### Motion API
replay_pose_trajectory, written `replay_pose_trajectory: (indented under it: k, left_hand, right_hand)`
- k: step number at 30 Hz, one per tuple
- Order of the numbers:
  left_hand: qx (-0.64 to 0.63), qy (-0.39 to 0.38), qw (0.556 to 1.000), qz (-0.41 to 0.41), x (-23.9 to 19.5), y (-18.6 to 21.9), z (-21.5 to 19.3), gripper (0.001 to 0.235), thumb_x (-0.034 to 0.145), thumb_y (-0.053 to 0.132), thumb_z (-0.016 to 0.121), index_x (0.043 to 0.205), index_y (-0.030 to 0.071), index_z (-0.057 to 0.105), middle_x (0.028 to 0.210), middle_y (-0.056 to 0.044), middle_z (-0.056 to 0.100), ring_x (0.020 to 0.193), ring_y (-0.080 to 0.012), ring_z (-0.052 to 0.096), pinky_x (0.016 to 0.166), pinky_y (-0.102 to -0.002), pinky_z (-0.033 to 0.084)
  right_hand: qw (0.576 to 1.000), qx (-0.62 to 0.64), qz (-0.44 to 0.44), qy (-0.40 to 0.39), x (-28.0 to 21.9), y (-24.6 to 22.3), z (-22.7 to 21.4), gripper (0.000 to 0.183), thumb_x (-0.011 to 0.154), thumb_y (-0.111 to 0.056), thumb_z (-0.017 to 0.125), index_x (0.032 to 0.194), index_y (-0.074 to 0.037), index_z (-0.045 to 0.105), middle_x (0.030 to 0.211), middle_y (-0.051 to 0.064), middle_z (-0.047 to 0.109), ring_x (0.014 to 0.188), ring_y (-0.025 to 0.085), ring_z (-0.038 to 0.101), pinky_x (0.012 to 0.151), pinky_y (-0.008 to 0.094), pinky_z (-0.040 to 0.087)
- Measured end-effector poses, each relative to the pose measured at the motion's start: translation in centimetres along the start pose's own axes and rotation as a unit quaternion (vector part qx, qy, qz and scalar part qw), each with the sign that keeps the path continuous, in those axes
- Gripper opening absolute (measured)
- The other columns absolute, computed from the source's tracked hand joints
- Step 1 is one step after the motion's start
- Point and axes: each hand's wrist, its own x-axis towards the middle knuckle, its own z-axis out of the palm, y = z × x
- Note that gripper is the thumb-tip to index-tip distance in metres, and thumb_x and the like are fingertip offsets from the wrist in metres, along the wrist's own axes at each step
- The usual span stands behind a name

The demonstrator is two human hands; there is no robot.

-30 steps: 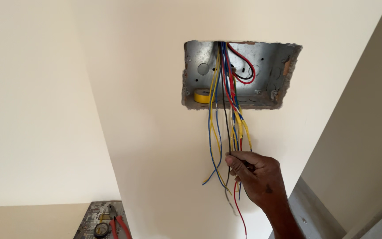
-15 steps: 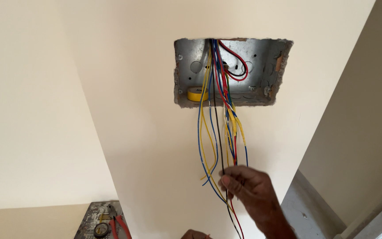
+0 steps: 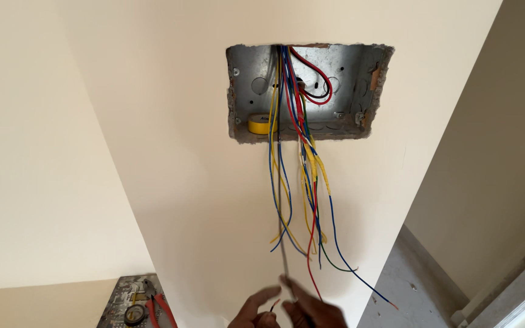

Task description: The person prepares and connects electrical wires to a light switch panel by hand and using a screwdriver and pliers, then tests the fit against a wall junction box.

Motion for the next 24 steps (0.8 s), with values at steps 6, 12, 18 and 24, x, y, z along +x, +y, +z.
replay_pose_trajectory:
  k: [6,12,18,24]
  left_hand:
    - [-0.064,0.021,0.998,-0.019,-0.9,2.8,0.7,0.065,0.094,0.032,0.066,0.155,0.021,0.045,0.064,-0.006,0.069,0.055,-0.0087,0.061,0.06,-0.024,0.048]
    - [-0.147,-0.022,0.987,0.064,-0.5,0.8,0.1,0.034,0.101,0.026,0.062,0.112,-0.006,0.066,0.058,-0.004,0.06,0.047,-0.0064,0.048,0.048,-0.022,0.035]
    - [-0.23,0.102,0.965,0.075,-1.6,3.2,0.6,0.021,0.098,0.012,0.056,0.098,-0.007,0.065,0.07,0.002,0.059,0.047,-0.0073,0.038,0.045,-0.025,0.03]
    - [-0.152,0.169,0.973,0.047,-3.4,7.2,1.1,0.023,0.103,0.016,0.051,0.096,0.0,0.066,0.052,0.001,0.045,0.042,-0.0065,0.029,0.04,-0.024,0.021]
  right_hand:
    - [0.962,0.058,0.134,-0.233,-2.6,4.2,1.8,0.034,0.094,-0.023,0.074,0.118,0.002,0.075,0.089,0.014,0.079,0.084,0.019,0.076,0.076,0.031,0.057]
    - [0.945,0.198,0.13,-0.227,-4.7,5.1,1.5,0.03,0.09,-0.021,0.08,0.109,0.003,0.08,0.08,0.015,0.079,0.075,0.018,0.075,0.069,0.031,0.057]
    - [0.849,0.286,0.405,-0.18,-3.6,3.5,-0.7,0.03,0.083,-0.02,0.085,0.098,0.005,0.084,0.066,0.014,0.075,0.06,0.015,0.069,0.057,0.029,0.055]
    - [0.833,0.328,0.429,-0.121,-3.9,1.6,-0.7,0.031,0.083,-0.02,0.082,0.1,0.006,0.081,0.064,0.01,0.072,0.055,0.014,0.061,0.051,0.03,0.048]
